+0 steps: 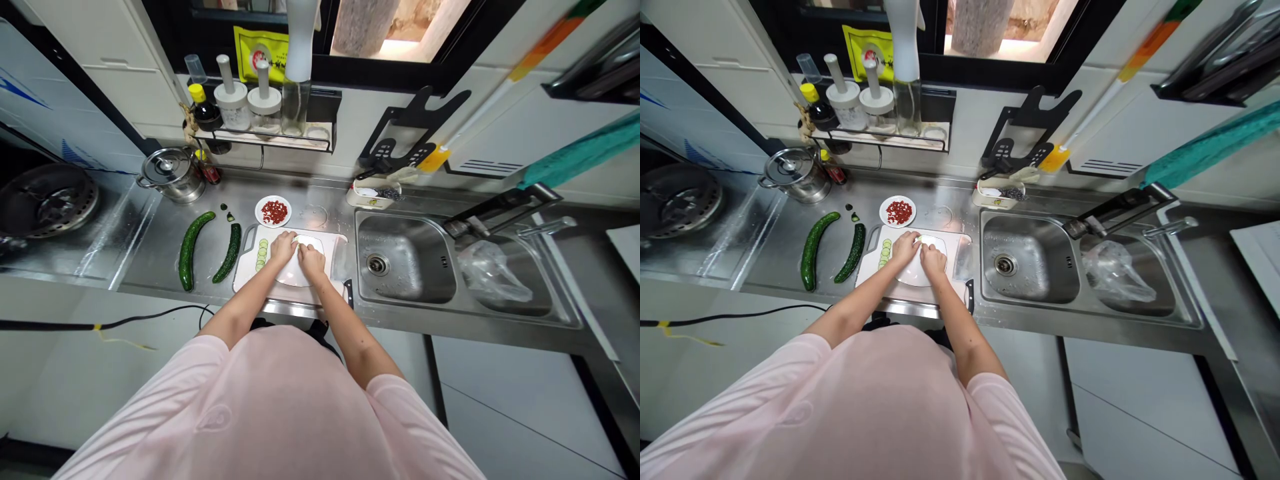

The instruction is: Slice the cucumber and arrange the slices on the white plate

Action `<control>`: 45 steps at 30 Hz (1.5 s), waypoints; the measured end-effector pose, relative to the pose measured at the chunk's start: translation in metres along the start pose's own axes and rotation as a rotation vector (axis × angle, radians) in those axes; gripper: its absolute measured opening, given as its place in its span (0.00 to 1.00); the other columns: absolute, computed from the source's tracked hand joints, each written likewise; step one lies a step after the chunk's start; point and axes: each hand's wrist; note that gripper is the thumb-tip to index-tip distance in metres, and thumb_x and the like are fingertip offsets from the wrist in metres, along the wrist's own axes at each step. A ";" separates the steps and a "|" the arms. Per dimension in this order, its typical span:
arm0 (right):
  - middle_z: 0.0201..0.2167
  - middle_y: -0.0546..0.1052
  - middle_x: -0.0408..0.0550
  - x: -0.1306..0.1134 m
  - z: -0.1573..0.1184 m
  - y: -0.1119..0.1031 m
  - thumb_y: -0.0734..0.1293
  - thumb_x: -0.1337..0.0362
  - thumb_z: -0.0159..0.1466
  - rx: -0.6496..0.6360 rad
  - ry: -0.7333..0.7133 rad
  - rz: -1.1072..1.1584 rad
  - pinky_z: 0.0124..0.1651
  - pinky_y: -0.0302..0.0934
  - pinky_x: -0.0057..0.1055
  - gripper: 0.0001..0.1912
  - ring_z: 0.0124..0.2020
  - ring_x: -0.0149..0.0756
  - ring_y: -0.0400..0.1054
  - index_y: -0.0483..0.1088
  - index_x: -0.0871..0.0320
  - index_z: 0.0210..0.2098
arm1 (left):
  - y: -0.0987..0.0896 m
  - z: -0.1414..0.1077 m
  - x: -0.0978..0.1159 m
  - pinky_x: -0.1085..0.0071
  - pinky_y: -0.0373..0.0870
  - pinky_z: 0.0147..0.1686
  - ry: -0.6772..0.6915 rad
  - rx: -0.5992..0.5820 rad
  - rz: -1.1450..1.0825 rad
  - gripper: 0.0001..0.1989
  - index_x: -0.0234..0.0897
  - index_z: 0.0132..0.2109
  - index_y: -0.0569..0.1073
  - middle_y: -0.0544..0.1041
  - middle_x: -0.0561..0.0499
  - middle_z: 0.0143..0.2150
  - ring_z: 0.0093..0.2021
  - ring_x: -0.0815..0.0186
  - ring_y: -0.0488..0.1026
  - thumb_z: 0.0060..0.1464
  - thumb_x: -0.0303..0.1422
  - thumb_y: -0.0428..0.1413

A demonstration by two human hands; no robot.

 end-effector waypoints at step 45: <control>0.47 0.69 0.50 0.003 -0.022 -0.011 0.48 0.57 0.70 0.029 0.042 0.085 0.41 0.56 0.27 0.22 0.42 0.35 0.67 0.61 0.50 0.58 | -0.016 -0.034 -0.019 0.70 0.64 0.45 -0.072 0.202 -0.232 0.12 0.37 0.47 0.70 0.74 0.47 0.39 0.41 0.65 0.70 0.57 0.30 0.48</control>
Point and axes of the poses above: each hand's wrist, its own z-axis towards the middle knuckle, its own y-axis out of the palm, x = y × z
